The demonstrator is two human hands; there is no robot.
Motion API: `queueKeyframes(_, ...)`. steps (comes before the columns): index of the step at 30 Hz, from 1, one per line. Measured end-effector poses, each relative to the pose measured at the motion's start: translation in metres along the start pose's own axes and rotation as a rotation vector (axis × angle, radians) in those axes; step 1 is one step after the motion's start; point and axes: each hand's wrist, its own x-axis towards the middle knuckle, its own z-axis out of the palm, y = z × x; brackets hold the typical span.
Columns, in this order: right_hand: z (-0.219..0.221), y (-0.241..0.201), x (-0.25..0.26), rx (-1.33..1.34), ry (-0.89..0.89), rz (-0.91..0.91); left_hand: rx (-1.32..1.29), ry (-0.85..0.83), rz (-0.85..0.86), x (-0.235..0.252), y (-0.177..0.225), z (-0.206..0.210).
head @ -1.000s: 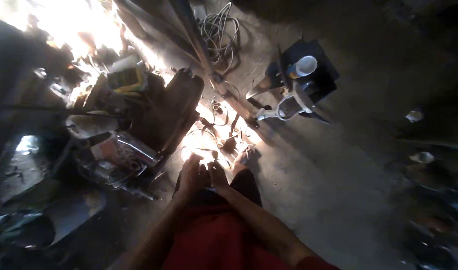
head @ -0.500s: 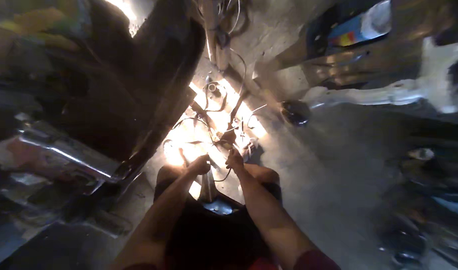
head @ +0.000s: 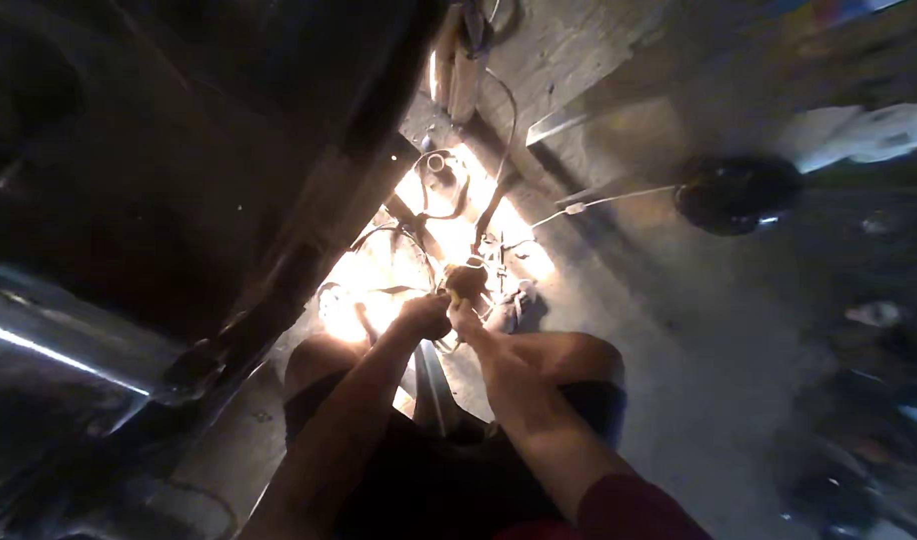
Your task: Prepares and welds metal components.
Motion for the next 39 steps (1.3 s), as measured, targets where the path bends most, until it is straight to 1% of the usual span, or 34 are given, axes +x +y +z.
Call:
queueKeyframes(2,0.012,-0.005,-0.029,-0.085,-0.102,0.046,-0.005,0.029,-0.021,-0.008,-0.005,0.000)
queueKeyframes(4,0.013,-0.008,-0.038,-0.238,-0.167,0.050,-0.041,0.073,-0.021,-0.014,-0.007,-0.003)
queueKeyframes(6,0.005,-0.004,-0.037,-0.263,-0.114,-0.007,-0.092,0.123,0.010,-0.017,-0.008,-0.002)
queueKeyframes(7,-0.002,-0.003,-0.035,-0.175,-0.049,-0.025,-0.105,0.148,0.031,-0.019,-0.007,-0.003)
queueKeyframes(9,-0.017,-0.008,-0.039,0.197,0.208,-0.045,-0.100,0.183,0.061,-0.020,-0.004,-0.002)
queueKeyframes(11,-0.037,-0.019,-0.050,0.358,0.426,-0.102,-0.073,0.209,0.088,-0.019,-0.001,-0.002)
queueKeyframes(13,-0.053,-0.030,-0.080,0.304,0.566,-0.188,-0.110,0.187,0.054,-0.038,0.009,-0.008)
queueKeyframes(15,-0.062,-0.034,-0.095,0.215,0.653,-0.269,-0.135,0.227,0.044,-0.042,0.010,-0.012)
queueKeyframes(16,-0.064,-0.034,-0.096,0.166,0.673,-0.265,-0.136,0.265,0.059,-0.037,0.008,-0.012)
queueKeyframes(18,-0.063,-0.031,-0.087,0.099,0.659,-0.244,-0.173,0.361,0.104,-0.030,0.005,-0.012)
queueKeyframes(22,-0.040,-0.023,-0.043,0.089,0.407,-0.158,-0.228,0.455,0.122,-0.035,0.000,-0.019)
queueKeyframes(24,-0.020,-0.015,-0.016,0.167,0.313,-0.082,-0.250,0.477,0.091,-0.044,-0.002,-0.022)
queueKeyframes(26,0.002,-0.009,0.005,0.315,0.276,-0.004,-0.264,0.508,0.071,-0.050,-0.006,-0.023)
queueKeyframes(28,0.021,-0.008,0.025,0.566,0.266,0.093,-0.287,0.537,0.056,-0.058,-0.008,-0.030)
queueKeyframes(30,0.029,-0.009,0.028,0.768,0.215,0.176,-0.307,0.549,0.042,-0.062,-0.012,-0.034)
queueKeyframes(31,0.027,-0.012,0.027,0.834,0.211,0.176,-0.310,0.549,0.039,-0.061,-0.013,-0.036)
queueKeyframes(33,0.010,-0.021,0.023,0.925,0.240,0.077,-0.305,0.533,0.024,-0.057,-0.014,-0.041)
queueKeyframes(34,-0.004,-0.029,0.020,0.964,0.294,0.033,-0.302,0.534,0.026,-0.054,-0.013,-0.042)
queueKeyframes(35,-0.021,-0.040,0.015,1.004,0.382,0.025,-0.294,0.535,0.031,-0.052,-0.012,-0.043)
queueKeyframes(37,-0.062,-0.052,0.008,1.047,0.609,-0.006,-0.278,0.527,0.045,-0.049,-0.007,-0.047)
queueKeyframes(39,-0.101,-0.048,0.003,0.955,0.875,-0.102,-0.270,0.482,0.050,-0.046,-0.002,-0.052)
